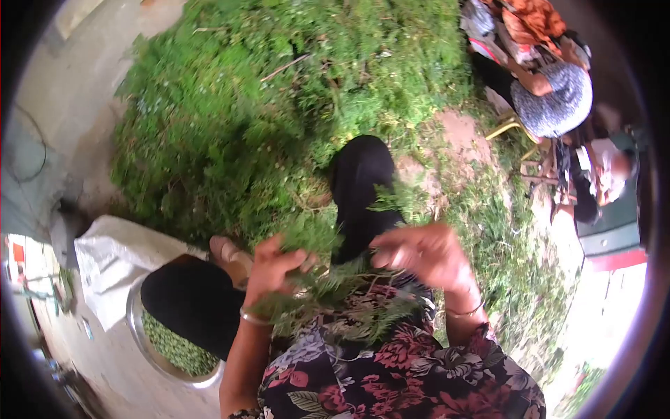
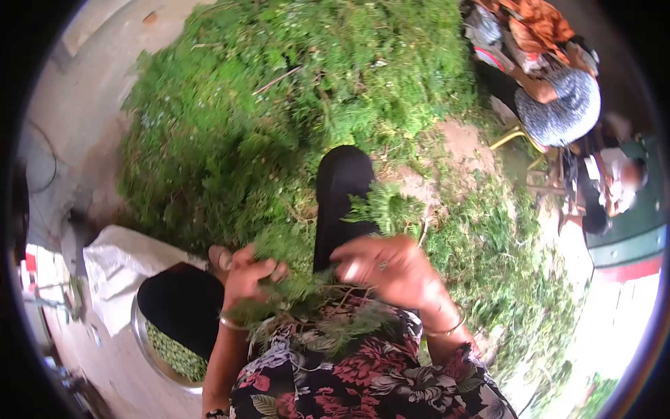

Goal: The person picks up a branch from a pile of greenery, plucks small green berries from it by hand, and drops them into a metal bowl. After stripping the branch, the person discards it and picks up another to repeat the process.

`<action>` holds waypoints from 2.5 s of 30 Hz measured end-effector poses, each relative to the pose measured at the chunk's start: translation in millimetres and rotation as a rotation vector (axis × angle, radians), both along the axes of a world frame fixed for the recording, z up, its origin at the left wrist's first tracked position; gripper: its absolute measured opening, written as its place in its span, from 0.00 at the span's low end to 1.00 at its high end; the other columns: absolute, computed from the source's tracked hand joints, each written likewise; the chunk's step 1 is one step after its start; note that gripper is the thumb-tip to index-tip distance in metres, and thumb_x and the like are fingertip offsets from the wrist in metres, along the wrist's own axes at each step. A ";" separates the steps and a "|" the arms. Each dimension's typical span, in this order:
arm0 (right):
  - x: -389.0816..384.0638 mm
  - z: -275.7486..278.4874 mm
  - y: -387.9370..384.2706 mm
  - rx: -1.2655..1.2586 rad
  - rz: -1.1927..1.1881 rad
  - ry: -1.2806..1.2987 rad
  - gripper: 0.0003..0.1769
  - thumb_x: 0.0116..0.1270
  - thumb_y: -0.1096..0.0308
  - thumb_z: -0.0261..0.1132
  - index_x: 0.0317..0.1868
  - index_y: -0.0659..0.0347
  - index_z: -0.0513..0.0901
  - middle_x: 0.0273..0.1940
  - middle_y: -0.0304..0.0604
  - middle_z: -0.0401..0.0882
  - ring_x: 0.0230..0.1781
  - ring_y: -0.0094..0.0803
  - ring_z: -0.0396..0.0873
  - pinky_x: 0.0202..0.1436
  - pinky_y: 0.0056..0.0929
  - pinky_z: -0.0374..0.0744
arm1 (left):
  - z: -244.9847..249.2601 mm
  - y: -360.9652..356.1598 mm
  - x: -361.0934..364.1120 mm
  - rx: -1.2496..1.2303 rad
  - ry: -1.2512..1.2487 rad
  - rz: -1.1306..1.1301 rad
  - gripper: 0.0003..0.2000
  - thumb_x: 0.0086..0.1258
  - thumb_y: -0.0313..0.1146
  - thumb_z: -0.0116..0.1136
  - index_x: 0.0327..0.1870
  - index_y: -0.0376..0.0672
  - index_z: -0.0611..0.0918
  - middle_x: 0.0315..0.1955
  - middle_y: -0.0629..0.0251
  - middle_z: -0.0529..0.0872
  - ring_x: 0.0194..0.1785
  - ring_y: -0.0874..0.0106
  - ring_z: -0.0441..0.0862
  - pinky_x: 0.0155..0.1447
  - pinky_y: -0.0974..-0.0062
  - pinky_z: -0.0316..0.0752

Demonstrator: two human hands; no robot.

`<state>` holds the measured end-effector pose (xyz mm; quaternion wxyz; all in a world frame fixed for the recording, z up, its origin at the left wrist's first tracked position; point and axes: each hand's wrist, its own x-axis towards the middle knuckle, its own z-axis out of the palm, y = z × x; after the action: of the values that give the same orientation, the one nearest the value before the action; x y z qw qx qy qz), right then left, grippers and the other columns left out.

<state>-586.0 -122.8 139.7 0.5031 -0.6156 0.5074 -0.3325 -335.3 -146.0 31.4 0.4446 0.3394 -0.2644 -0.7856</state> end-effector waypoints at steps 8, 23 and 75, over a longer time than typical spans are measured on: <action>-85.2 -125.8 -41.3 0.105 -0.450 0.724 0.17 0.64 0.62 0.64 0.35 0.72 0.80 0.32 0.59 0.83 0.33 0.48 0.83 0.38 0.37 0.79 | -16.3 26.5 29.4 0.066 -0.250 0.028 0.13 0.59 0.27 0.63 0.44 0.33 0.80 0.28 0.64 0.83 0.28 0.75 0.78 0.34 0.79 0.72; -100.3 -234.5 -24.3 0.178 0.146 0.824 0.11 0.54 0.75 0.60 0.39 0.64 0.81 0.45 0.55 0.82 0.44 0.50 0.81 0.43 0.43 0.80 | -54.7 41.7 29.0 0.324 -0.572 0.084 0.09 0.60 0.29 0.65 0.39 0.37 0.81 0.24 0.66 0.82 0.24 0.77 0.76 0.25 0.79 0.70; -77.0 -7.8 2.9 -0.360 0.283 0.554 0.26 0.59 0.75 0.60 0.60 0.67 0.74 0.40 0.56 0.81 0.39 0.47 0.81 0.44 0.36 0.79 | -20.5 -29.2 -4.7 -0.224 0.410 0.062 0.17 0.69 0.37 0.58 0.55 0.37 0.76 0.63 0.43 0.68 0.62 0.52 0.72 0.69 0.50 0.64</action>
<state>-663.0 -119.9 132.0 0.2714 -0.8252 0.4675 -0.1641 -339.9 -175.1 10.8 0.5479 0.1294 -0.2435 -0.7898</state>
